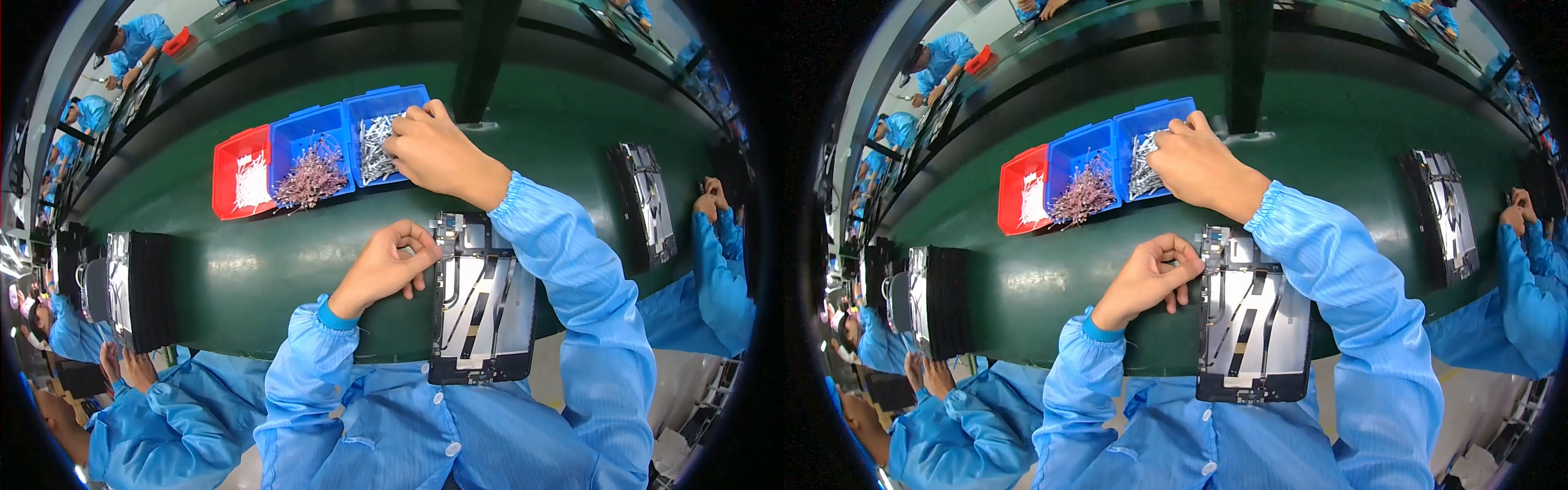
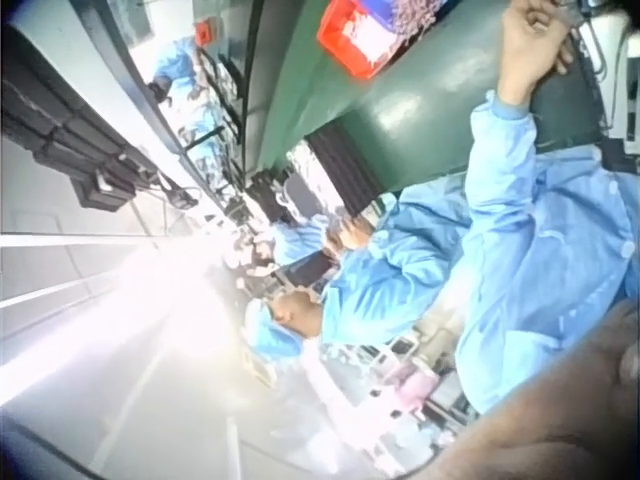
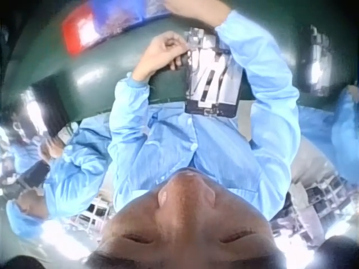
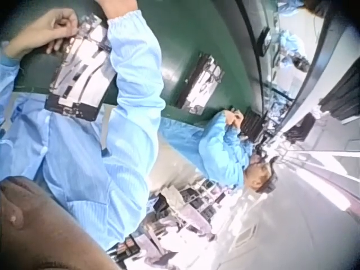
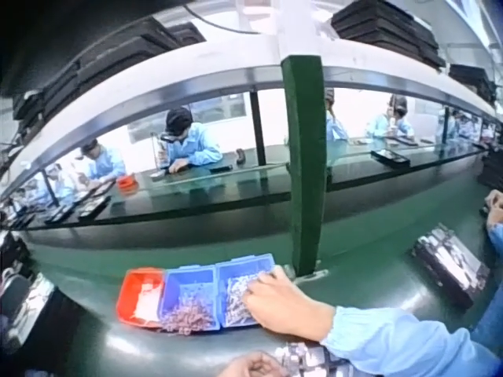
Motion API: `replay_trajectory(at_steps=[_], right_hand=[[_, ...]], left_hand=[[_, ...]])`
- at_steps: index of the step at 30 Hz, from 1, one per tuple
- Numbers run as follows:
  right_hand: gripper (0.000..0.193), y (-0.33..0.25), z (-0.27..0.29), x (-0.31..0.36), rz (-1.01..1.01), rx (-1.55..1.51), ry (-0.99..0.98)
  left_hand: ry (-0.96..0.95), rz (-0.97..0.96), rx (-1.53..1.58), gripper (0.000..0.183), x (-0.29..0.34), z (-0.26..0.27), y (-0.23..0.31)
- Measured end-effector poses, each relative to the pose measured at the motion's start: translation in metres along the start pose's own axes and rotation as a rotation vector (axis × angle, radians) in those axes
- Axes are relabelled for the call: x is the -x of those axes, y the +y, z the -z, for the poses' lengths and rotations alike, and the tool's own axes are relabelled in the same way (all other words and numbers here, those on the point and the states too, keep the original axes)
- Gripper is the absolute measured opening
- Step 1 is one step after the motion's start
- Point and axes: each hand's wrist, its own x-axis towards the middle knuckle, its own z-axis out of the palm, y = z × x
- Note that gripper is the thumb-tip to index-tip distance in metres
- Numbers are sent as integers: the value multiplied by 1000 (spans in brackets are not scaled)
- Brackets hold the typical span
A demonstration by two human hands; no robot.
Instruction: The person repeatedly takes wire components and clips from bins, installs them into electronic device frames by hand, and stacks the assembled frames along the conveyor line.
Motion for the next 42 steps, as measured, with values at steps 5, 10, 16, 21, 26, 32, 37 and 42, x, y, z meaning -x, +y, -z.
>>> replay_trajectory(at_steps=[5,10,16,21,26,32,37,42], right_hand=[[11,5,0,2,-23,-62,-1],[5,4,14,4,-82,-365,181],[8,-9,42,26,-347,-886,120],[11,-31,60,62,-624,-1196,-117],[6,-42,62,76,-521,-1041,-137],[6,-48,47,84,-105,-686,214],[13,-62,70,91,-212,-668,353],[5,-47,70,120,-556,-1110,377]], left_hand=[[11,-10,15,23,0,0,0],[40,-53,53,24,0,2,-4],[351,-272,120,20,3,1,-1],[388,-446,177,22,6,-8,6],[244,-344,183,18,7,-5,-1],[150,-156,389,14,7,8,5],[836,-633,68,16,9,26,14],[1410,-624,-101,25,31,115,10]])
